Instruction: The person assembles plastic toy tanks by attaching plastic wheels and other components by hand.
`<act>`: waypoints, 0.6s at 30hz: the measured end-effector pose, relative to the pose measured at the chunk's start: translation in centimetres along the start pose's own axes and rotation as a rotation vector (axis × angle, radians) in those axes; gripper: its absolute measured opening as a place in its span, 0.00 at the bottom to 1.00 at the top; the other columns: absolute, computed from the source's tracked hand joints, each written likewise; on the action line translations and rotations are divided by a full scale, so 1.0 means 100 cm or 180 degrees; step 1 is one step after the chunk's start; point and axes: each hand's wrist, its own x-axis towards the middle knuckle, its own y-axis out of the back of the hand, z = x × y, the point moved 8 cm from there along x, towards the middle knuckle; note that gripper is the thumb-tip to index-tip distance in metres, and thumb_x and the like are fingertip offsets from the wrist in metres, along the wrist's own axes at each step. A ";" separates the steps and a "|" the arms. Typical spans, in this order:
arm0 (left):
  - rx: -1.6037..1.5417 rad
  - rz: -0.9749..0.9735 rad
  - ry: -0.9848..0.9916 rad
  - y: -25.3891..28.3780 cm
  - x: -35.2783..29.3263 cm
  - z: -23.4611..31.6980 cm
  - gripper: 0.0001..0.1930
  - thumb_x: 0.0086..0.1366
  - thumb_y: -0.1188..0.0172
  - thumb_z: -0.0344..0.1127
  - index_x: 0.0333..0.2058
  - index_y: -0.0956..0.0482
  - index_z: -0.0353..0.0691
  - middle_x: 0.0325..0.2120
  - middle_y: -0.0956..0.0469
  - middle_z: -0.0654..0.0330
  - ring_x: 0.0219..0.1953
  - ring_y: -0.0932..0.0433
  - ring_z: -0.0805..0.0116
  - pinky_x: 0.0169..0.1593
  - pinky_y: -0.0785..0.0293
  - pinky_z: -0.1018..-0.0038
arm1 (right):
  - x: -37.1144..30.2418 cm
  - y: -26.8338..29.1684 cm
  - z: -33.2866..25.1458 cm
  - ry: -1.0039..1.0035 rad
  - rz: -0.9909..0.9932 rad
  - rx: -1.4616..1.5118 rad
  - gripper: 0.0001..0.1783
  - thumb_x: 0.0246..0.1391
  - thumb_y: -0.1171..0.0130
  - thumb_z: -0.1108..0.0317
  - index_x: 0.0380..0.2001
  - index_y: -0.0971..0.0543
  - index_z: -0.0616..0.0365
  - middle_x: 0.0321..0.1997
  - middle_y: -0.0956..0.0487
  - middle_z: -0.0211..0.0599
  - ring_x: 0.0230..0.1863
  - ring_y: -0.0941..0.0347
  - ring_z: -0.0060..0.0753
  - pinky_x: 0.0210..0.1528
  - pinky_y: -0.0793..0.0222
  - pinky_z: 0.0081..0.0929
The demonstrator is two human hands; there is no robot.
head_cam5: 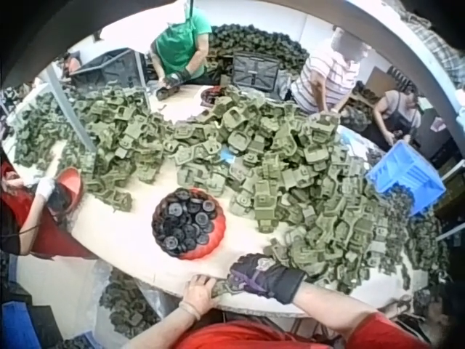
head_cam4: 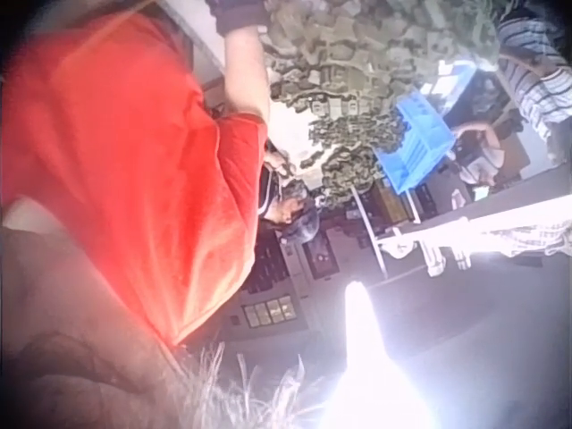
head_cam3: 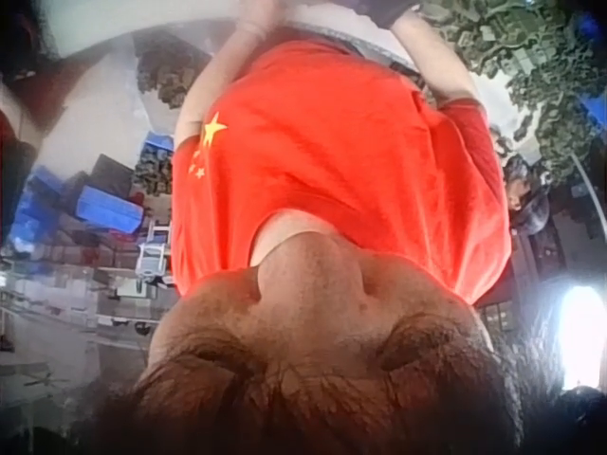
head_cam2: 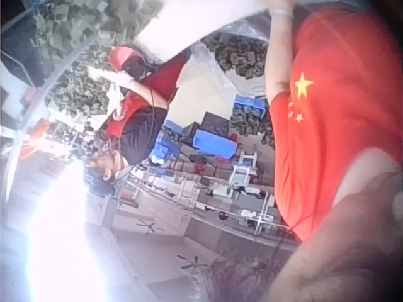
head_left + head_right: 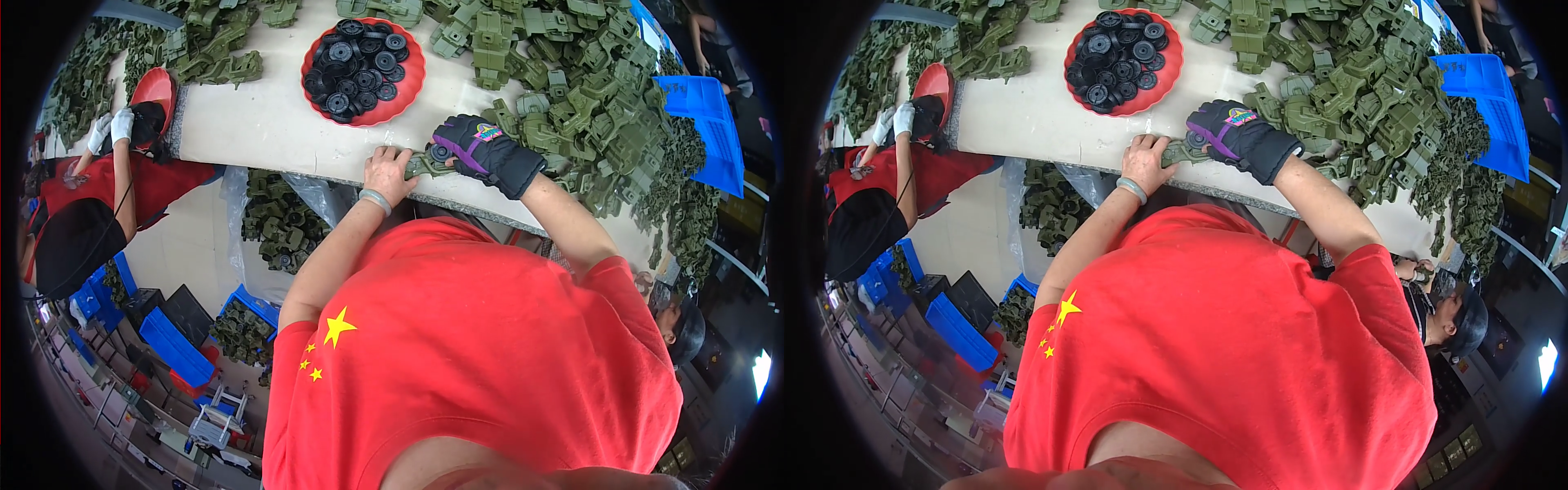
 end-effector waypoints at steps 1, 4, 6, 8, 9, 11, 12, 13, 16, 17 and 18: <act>0.0005 -0.0024 0.0006 0.002 0.001 -0.001 0.29 0.51 0.24 0.47 0.52 0.20 0.49 0.51 0.21 0.56 0.60 0.27 0.49 0.57 0.25 0.51 | 0.000 0.001 0.000 0.0000 0.0018 -0.0002 0.25 0.45 0.27 0.60 0.46 0.20 0.54 0.44 0.19 0.47 0.51 0.22 0.55 0.53 0.25 0.48; -0.0018 -0.0089 -0.0020 0.003 0.006 -0.004 0.29 0.51 0.24 0.47 0.52 0.20 0.49 0.50 0.21 0.55 0.60 0.27 0.48 0.58 0.26 0.50 | -0.001 0.001 0.004 0.0000 -0.0011 0.0142 0.28 0.48 0.27 0.60 0.53 0.20 0.54 0.45 0.20 0.46 0.51 0.23 0.55 0.53 0.27 0.47; 0.0026 -0.0053 -0.0014 0.009 0.005 -0.006 0.30 0.51 0.24 0.47 0.53 0.20 0.49 0.51 0.21 0.55 0.60 0.27 0.48 0.58 0.27 0.49 | -0.009 0.005 -0.005 0.0218 0.0299 0.0518 0.26 0.50 0.29 0.60 0.52 0.20 0.55 0.44 0.20 0.48 0.50 0.24 0.56 0.52 0.27 0.48; 0.0203 -0.0088 -0.0198 0.012 0.004 0.005 0.32 0.49 0.24 0.48 0.53 0.22 0.49 0.53 0.24 0.54 0.61 0.29 0.47 0.60 0.29 0.47 | -0.025 -0.007 -0.002 -0.0159 0.0724 0.0600 0.16 0.51 0.31 0.60 0.41 0.19 0.54 0.41 0.20 0.48 0.47 0.25 0.58 0.50 0.30 0.53; 0.0270 -0.0121 -0.0242 0.011 0.006 0.009 0.32 0.49 0.24 0.48 0.53 0.22 0.49 0.53 0.25 0.53 0.62 0.30 0.46 0.61 0.30 0.47 | -0.035 -0.009 -0.006 -0.0170 0.1056 0.0672 0.15 0.51 0.32 0.58 0.39 0.19 0.54 0.40 0.20 0.48 0.45 0.25 0.58 0.49 0.30 0.54; 0.0299 -0.0013 -0.0329 0.000 0.009 0.015 0.34 0.47 0.23 0.49 0.53 0.23 0.49 0.54 0.27 0.53 0.62 0.31 0.46 0.62 0.31 0.46 | -0.047 -0.015 -0.011 -0.0690 0.0855 0.0448 0.17 0.49 0.29 0.59 0.39 0.19 0.56 0.38 0.20 0.49 0.44 0.24 0.57 0.46 0.30 0.53; 0.0244 0.0105 -0.0304 -0.003 0.004 0.012 0.34 0.46 0.23 0.49 0.53 0.23 0.49 0.55 0.28 0.53 0.62 0.32 0.46 0.62 0.31 0.45 | -0.052 -0.007 -0.022 -0.0597 0.1224 0.0526 0.18 0.48 0.27 0.61 0.39 0.20 0.57 0.37 0.20 0.49 0.44 0.25 0.57 0.46 0.29 0.52; 0.0182 0.0096 -0.0316 -0.003 0.003 0.014 0.34 0.46 0.22 0.49 0.52 0.23 0.48 0.54 0.28 0.53 0.62 0.31 0.46 0.62 0.31 0.46 | -0.053 -0.015 -0.019 -0.0633 0.1052 0.0445 0.19 0.48 0.26 0.62 0.40 0.20 0.58 0.38 0.20 0.48 0.45 0.24 0.57 0.47 0.29 0.51; 0.0136 0.0097 -0.0279 -0.007 0.001 0.008 0.35 0.44 0.20 0.50 0.50 0.22 0.46 0.51 0.26 0.55 0.61 0.30 0.49 0.61 0.28 0.48 | -0.049 -0.001 -0.029 -0.0565 0.0918 0.0439 0.20 0.50 0.28 0.62 0.45 0.20 0.58 0.42 0.19 0.50 0.49 0.24 0.57 0.51 0.28 0.49; 0.0098 0.0107 -0.0354 -0.006 0.001 0.010 0.34 0.44 0.20 0.50 0.49 0.22 0.46 0.50 0.25 0.55 0.60 0.29 0.50 0.60 0.27 0.49 | -0.044 0.003 -0.028 -0.0546 0.0944 0.0427 0.20 0.50 0.28 0.62 0.45 0.20 0.58 0.42 0.19 0.50 0.49 0.24 0.57 0.51 0.28 0.49; 0.0055 0.0113 -0.0425 -0.005 0.001 0.012 0.34 0.43 0.20 0.50 0.48 0.22 0.45 0.49 0.24 0.56 0.60 0.29 0.51 0.59 0.26 0.51 | -0.038 0.010 -0.027 -0.0411 0.1144 0.0439 0.19 0.51 0.30 0.63 0.45 0.20 0.58 0.42 0.19 0.50 0.49 0.24 0.57 0.51 0.28 0.49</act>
